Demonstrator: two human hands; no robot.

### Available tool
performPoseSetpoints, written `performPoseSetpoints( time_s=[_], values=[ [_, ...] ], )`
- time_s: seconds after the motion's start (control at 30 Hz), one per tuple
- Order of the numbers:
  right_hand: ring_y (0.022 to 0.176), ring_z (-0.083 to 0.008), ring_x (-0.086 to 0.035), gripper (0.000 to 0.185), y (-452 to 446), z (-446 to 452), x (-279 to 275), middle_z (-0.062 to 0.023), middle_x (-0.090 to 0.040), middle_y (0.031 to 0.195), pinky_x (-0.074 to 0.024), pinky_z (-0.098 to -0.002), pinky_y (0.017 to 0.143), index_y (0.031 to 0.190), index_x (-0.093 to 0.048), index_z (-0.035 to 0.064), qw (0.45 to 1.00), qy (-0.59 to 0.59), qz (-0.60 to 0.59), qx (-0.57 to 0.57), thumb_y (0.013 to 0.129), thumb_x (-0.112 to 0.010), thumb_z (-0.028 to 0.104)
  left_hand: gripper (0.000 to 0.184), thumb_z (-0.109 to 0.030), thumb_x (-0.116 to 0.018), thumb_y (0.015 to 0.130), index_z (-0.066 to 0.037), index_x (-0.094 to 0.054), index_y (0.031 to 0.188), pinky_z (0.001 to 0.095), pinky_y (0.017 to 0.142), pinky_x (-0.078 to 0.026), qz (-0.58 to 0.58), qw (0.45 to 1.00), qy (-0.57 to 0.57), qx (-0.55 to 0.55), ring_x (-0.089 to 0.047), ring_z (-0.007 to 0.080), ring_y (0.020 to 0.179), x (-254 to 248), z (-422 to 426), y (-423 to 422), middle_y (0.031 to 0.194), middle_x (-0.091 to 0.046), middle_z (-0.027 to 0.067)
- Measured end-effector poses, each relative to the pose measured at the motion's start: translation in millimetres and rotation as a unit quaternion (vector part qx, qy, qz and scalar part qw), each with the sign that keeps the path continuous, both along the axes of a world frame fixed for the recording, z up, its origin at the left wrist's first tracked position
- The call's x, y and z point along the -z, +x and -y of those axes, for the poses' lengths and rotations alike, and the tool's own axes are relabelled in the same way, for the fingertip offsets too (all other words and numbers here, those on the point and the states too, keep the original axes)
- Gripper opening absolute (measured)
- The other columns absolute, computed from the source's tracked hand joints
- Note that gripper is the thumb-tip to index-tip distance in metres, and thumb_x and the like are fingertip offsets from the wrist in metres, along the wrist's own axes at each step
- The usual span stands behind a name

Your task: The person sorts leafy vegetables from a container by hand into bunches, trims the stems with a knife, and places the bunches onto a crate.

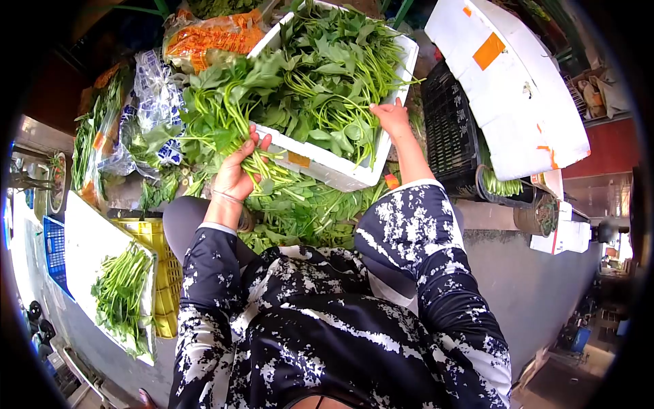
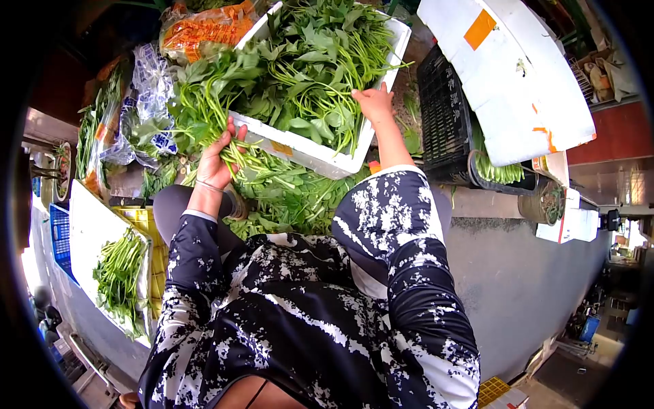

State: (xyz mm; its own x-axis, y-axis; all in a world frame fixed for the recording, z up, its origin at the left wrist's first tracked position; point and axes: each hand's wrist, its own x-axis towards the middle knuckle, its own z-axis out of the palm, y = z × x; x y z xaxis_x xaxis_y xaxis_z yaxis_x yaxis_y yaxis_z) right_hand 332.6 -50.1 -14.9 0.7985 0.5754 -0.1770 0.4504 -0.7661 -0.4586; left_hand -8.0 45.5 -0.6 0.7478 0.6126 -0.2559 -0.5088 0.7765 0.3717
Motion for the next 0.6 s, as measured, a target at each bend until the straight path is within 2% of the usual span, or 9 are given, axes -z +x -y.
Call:
performPoseSetpoints(
  time_s=[0.07,0.1,0.13,0.2,0.23,0.37,0.43,0.53,0.6],
  values=[
    [0.109,-0.0232,-0.048,0.04,2,8,-19,-0.0131,-0.054,0.111,-0.0382,-0.0391,0.087,0.09,-0.064,0.0106,0.993,0.095,-0.054,-0.034,0.071,-0.06,0.045,0.034,-0.003,-0.054,0.08,-0.007,-0.048,0.113,0.0303,0.07,-0.045,-0.005,1.0,0.003,0.009,-0.046,0.0215,0.109,3,0,6,0.097,-0.057,0.0],
    [0.07,-0.0182,-0.063,0.036,-7,9,-22,-0.0093,-0.064,0.072,-0.046,-0.0311,0.067,0.09,-0.063,0.0077,0.983,0.156,0.087,-0.044,0.07,-0.063,0.038,0.031,-0.003,-0.054,0.08,-0.007,-0.05,0.11,0.0309,0.07,-0.046,-0.019,1.0,-0.001,0.012,-0.046,0.0219,0.11,5,1,7,0.097,-0.057,0.0003],
    [0.07,-0.0182,-0.063,0.036,-19,10,-35,-0.0093,-0.064,0.072,-0.046,-0.0311,0.067,0.09,-0.063,0.0077,0.984,0.153,0.085,-0.043,0.07,-0.063,0.038,0.028,-0.003,-0.054,0.079,-0.007,-0.051,0.107,0.0315,0.071,-0.046,-0.033,0.999,-0.004,0.015,-0.045,0.0223,0.11,6,1,8,0.096,-0.057,0.0005],
    [0.054,-0.0155,-0.061,0.03,-39,8,-66,-0.0087,-0.062,0.066,-0.0458,-0.026,0.056,0.089,-0.062,0.0051,0.966,0.247,-0.074,-0.008,0.071,-0.066,0.029,0.028,-0.002,-0.055,0.078,-0.005,-0.051,0.106,0.0318,0.07,-0.047,-0.035,0.999,-0.003,0.016,-0.047,0.0234,0.109,7,4,9,0.098,-0.057,0.0024],
    [0.043,-0.012,-0.057,0.027,-47,5,-78,-0.0064,-0.059,0.058,-0.0443,-0.0241,0.049,0.089,-0.06,0.0034,0.956,0.284,-0.071,-0.028,0.072,-0.065,0.023,0.028,-0.002,-0.056,0.077,-0.003,-0.051,0.104,0.032,0.069,-0.047,-0.035,0.999,0.001,0.015,-0.048,0.0246,0.107,7,5,10,0.099,-0.056,0.0043],
    [0.045,-0.0108,-0.055,0.023,-73,-10,-113,-0.0054,-0.058,0.059,-0.0426,-0.0244,0.046,0.087,-0.06,0.0013,0.908,0.414,-0.052,-0.042,0.072,-0.066,0.018,0.036,-0.003,-0.056,0.076,0.0,-0.048,0.111,0.0329,0.075,-0.046,-0.045,0.998,0.02,0.037,-0.049,0.0269,0.105,8,14,13,0.111,-0.052,0.0098],
    [0.046,-0.0106,-0.054,0.022,-96,-20,-119,-0.0053,-0.059,0.06,-0.0416,-0.0243,0.045,0.087,-0.059,0.0003,0.88,0.455,-0.13,-0.049,0.072,-0.066,0.015,0.04,-0.002,-0.055,0.075,0.001,-0.046,0.114,0.0333,0.08,-0.044,-0.045,0.997,0.038,0.054,-0.049,0.027,0.106,9,20,14,0.112,-0.052,0.0096],
    [0.053,-0.0126,-0.056,0.021,-124,-47,-71,-0.0061,-0.059,0.062,-0.0426,-0.025,0.049,0.084,-0.058,0.0008,0.901,0.424,-0.056,-0.075,0.07,-0.066,0.013,0.046,-0.002,-0.055,0.07,0.001,-0.045,0.114,0.0358,0.088,-0.04,-0.033,0.991,0.077,0.104,-0.049,0.0292,0.107,6,31,17,0.112,-0.053,0.0115],
    [0.053,-0.0092,-0.052,0.022,-148,-60,-47,-0.0037,-0.057,0.063,-0.0407,-0.0232,0.047,0.088,-0.057,0.0011,0.888,0.439,-0.11,-0.081,0.072,-0.066,0.014,0.041,-0.004,-0.056,0.072,0.002,-0.048,0.111,0.0365,0.085,-0.041,-0.004,0.991,0.073,0.114,-0.05,0.0274,0.105,7,38,17,0.108,-0.055,0.0122]
  ],
)
